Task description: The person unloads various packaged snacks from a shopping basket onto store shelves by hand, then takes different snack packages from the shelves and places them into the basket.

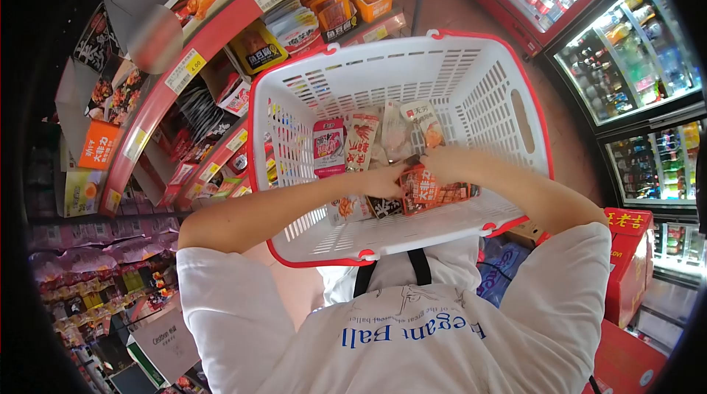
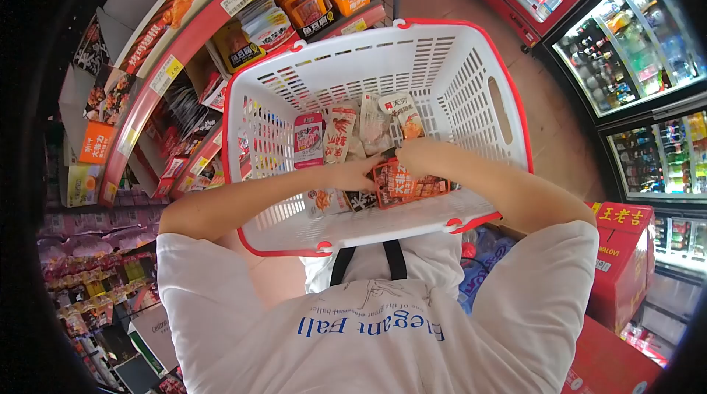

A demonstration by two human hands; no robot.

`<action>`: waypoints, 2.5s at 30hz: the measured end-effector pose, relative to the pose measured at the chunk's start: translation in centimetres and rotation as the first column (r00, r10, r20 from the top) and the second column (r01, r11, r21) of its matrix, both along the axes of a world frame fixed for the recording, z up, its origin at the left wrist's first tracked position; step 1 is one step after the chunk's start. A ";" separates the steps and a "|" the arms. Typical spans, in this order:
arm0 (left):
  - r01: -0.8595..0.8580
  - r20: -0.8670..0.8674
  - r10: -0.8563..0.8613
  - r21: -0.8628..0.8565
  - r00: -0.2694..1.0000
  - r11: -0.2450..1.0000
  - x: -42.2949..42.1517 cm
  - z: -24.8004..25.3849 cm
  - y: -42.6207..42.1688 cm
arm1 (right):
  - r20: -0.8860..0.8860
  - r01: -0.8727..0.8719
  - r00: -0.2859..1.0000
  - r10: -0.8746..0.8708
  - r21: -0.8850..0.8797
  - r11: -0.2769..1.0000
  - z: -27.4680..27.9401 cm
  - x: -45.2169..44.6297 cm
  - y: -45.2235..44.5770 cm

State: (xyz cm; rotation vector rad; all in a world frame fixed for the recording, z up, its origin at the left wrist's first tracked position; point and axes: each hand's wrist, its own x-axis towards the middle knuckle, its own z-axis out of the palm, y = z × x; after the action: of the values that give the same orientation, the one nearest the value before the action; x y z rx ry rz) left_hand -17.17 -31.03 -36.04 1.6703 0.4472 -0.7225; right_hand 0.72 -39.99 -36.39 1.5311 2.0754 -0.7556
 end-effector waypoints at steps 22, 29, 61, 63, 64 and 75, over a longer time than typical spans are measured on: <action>-0.056 0.365 -0.587 0.877 0.723 0.478 -3.5 9.0 3.3 | -0.534 -0.307 0.631 0.562 0.493 0.814 11.6 -9.6 -1.3; -0.344 0.560 -0.346 0.782 0.752 0.519 -11.0 17.9 5.9 | -0.505 -0.356 0.633 0.587 0.484 0.800 12.8 -9.1 -0.5; -0.196 0.018 0.607 0.953 0.795 0.229 -45.7 34.8 25.6 | -0.711 -0.304 0.575 0.406 0.275 0.912 12.0 -8.9 -0.3; -0.183 0.092 0.684 0.981 0.724 0.061 -44.1 34.1 24.7 | -0.711 -0.306 0.583 0.392 0.254 0.917 12.0 -8.8 -0.2; -0.179 0.111 0.685 0.984 0.720 0.028 -44.0 33.9 24.6 | -0.713 -0.303 0.604 0.356 0.208 0.930 12.0 -8.7 0.0; -0.269 0.304 0.570 0.952 0.763 -0.147 -43.1 32.8 24.0 | -0.707 -0.160 0.587 0.393 0.375 0.913 11.2 -8.4 3.2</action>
State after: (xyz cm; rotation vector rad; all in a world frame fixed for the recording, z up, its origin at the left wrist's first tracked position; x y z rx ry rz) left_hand -60.28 -7.07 -3.19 2.4665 2.0345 0.1456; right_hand -7.73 -36.82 -25.23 0.9944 3.0873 -1.1861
